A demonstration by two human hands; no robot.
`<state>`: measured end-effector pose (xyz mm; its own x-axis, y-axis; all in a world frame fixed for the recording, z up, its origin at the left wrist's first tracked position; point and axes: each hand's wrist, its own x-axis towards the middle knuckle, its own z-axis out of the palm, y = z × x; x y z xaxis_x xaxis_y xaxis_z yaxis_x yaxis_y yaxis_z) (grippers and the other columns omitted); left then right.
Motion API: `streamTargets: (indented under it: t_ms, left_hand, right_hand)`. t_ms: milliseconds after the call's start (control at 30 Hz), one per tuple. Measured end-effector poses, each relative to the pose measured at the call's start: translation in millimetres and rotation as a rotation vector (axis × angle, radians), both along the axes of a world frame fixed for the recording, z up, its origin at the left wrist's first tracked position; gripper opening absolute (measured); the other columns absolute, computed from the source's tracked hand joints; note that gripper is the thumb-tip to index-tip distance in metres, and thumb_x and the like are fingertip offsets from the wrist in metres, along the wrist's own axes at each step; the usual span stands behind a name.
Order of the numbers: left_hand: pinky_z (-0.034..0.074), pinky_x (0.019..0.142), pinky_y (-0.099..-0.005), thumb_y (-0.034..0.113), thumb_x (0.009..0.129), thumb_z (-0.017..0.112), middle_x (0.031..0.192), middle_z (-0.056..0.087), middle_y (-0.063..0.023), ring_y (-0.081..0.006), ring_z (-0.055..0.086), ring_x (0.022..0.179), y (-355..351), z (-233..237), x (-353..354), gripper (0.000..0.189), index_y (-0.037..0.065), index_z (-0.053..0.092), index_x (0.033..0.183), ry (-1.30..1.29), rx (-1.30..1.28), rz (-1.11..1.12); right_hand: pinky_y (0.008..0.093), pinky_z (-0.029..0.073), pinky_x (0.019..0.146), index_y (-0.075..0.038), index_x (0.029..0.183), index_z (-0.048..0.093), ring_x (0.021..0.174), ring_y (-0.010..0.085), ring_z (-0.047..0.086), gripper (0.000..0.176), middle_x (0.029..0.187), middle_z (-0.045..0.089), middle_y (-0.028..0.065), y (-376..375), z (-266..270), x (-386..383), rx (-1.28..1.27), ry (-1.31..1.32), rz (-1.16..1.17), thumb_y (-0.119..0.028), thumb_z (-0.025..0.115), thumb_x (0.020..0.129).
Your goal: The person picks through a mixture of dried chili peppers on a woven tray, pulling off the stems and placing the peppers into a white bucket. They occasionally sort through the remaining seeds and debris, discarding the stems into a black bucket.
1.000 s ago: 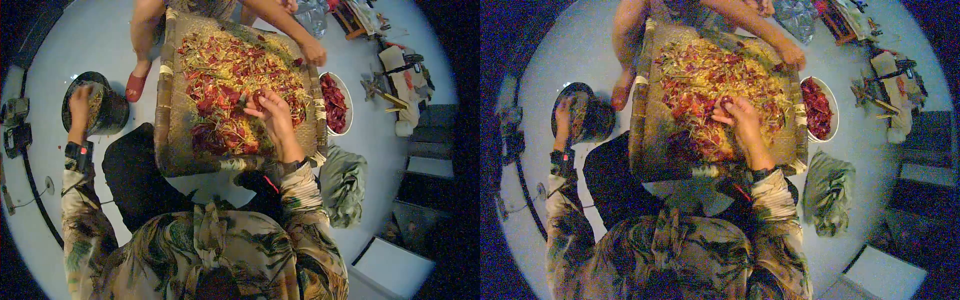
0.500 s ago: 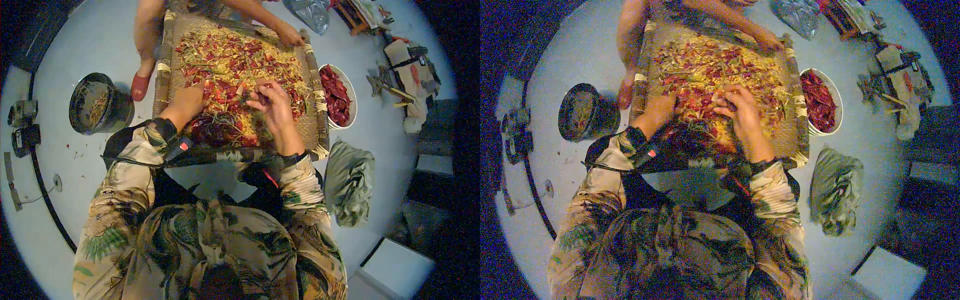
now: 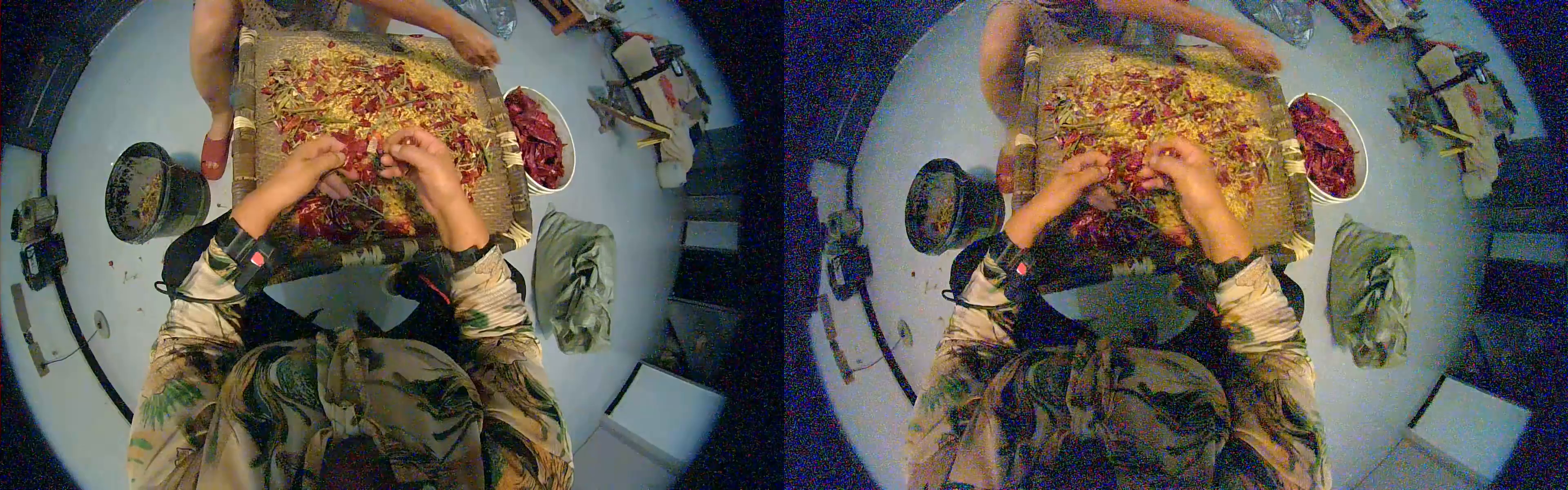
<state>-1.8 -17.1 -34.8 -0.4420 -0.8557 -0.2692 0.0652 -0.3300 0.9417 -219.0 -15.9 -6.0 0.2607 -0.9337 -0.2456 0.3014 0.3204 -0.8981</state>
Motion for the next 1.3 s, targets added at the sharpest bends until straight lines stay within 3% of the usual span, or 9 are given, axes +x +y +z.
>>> streamTargets:
  t_ms: [233, 333, 433, 667, 767, 833, 967, 1133, 1300]
  left_hand:
    - [0.046, 0.052, -0.0244, 0.02, 0.09, 0.051, 0.074, 0.058, -0.0018, -0.009, 0.054, 0.06, 2.1, 12.9, -7.8, 0.015, 0.006, 0.055, 0.093, -0.014, -0.155, -0.061]
    - [0.044, 0.051, -0.0236, 0.017, 0.089, 0.053, 0.072, 0.057, -0.0009, -0.0079, 0.052, 0.06, 4.9, 10.2, -13.0, 0.014, 0.004, 0.055, 0.094, -0.116, -0.286, 0.012]
    - [0.044, 0.053, -0.0228, 0.013, 0.087, 0.055, 0.071, 0.057, -0.0003, -0.0079, 0.052, 0.06, 8.1, 15.9, -20.3, 0.013, 0.003, 0.055, 0.095, -0.1, -0.274, 0.151]
    - [0.043, 0.061, -0.0201, 0.006, 0.085, 0.058, 0.076, 0.057, -0.0006, -0.0079, 0.053, 0.066, 12.4, 33.4, -20.9, 0.012, 0.002, 0.056, 0.096, 0.023, -0.197, 0.221]
    - [0.044, 0.064, -0.0209, 0.005, 0.082, 0.061, 0.082, 0.057, -0.0004, -0.0085, 0.054, 0.072, 14.9, 36.4, -22.4, 0.011, 0.002, 0.058, 0.093, -0.152, -0.469, 0.223]
    - [0.044, 0.066, -0.0218, 0.004, 0.08, 0.063, 0.085, 0.057, -0.0009, -0.0096, 0.054, 0.075, 19.1, 43.8, -24.7, 0.01, 0.002, 0.058, 0.09, -0.106, -0.453, 0.256]
    - [0.044, 0.067, -0.024, 0.002, 0.077, 0.065, 0.088, 0.056, -0.0045, -0.0142, 0.054, 0.078, 14.3, 42.5, -20.3, 0.011, 0.003, 0.059, 0.086, -0.347, -0.881, 0.291]
    - [0.044, 0.064, -0.0263, 0.002, 0.075, 0.065, 0.085, 0.056, -0.0082, -0.0193, 0.055, 0.078, 16.8, 42.7, -18.5, 0.011, 0.002, 0.058, 0.083, -0.389, -0.901, 0.33]
    - [0.045, 0.07, -0.0301, 0.003, 0.077, 0.063, 0.086, 0.057, -0.0102, -0.0226, 0.057, 0.081, 20.4, 45.6, -21.8, 0.009, 0.001, 0.056, 0.082, -0.412, -0.855, 0.356]
  right_hand:
    - [0.0235, 0.047, 0.061, -0.006, 0.102, 0.058, 0.067, 0.0087, 0.055, 0.027, 0.082, 0.058, -0.0002, 4.3, 1.9, 15.2, -0.114, 0.217, 0.022, -0.013, 0.068, 0.078]
    - [0.0233, 0.046, 0.065, -0.004, 0.097, 0.059, 0.069, 0.0089, 0.055, 0.029, 0.082, 0.06, 0.0004, 2.4, -7.3, 23.8, -0.486, 0.498, -0.121, -0.016, 0.072, 0.074]
    - [0.0227, 0.044, 0.065, -0.003, 0.09, 0.06, 0.069, 0.0077, 0.053, 0.022, 0.079, 0.059, -0.0014, 5.9, -4.5, 19.4, -0.406, 0.52, 0.031, -0.015, 0.071, 0.075]
    - [0.0227, 0.043, 0.06, -0.005, 0.085, 0.06, 0.066, 0.007, 0.052, 0.012, 0.072, 0.057, -0.0015, 8.7, 0.1, 12.3, -0.2, 0.261, -0.067, -0.016, 0.064, 0.081]
    - [0.0227, 0.042, 0.058, -0.006, 0.085, 0.06, 0.064, 0.0076, 0.051, 0.011, 0.073, 0.057, -0.0016, 9.0, 2.2, 9.9, -0.119, 0.117, -0.014, -0.017, 0.062, 0.083]
    - [0.0228, 0.042, 0.057, -0.006, 0.085, 0.059, 0.064, 0.0082, 0.051, 0.011, 0.073, 0.057, -0.0015, 9.9, -1.0, 13.1, -0.039, 0.008, 0.018, -0.017, 0.061, 0.084]
    - [0.0243, 0.043, 0.062, -0.005, 0.091, 0.061, 0.069, 0.0097, 0.053, 0.015, 0.078, 0.059, 0.0, 10.2, -4.8, 18.0, -0.096, 0.13, 0.022, -0.018, 0.061, 0.084]
    - [0.0264, 0.045, 0.068, -0.004, 0.102, 0.061, 0.074, 0.0125, 0.055, 0.026, 0.087, 0.062, 0.0036, 12.7, 2.7, 22.6, -0.575, 0.695, -0.235, -0.02, 0.063, 0.082]
    - [0.0269, 0.045, 0.074, -0.005, 0.108, 0.059, 0.086, 0.0135, 0.056, 0.032, 0.095, 0.062, 0.0061, 22.8, 17.9, 27.6, -0.502, 0.58, -0.084, -0.016, 0.066, 0.079]
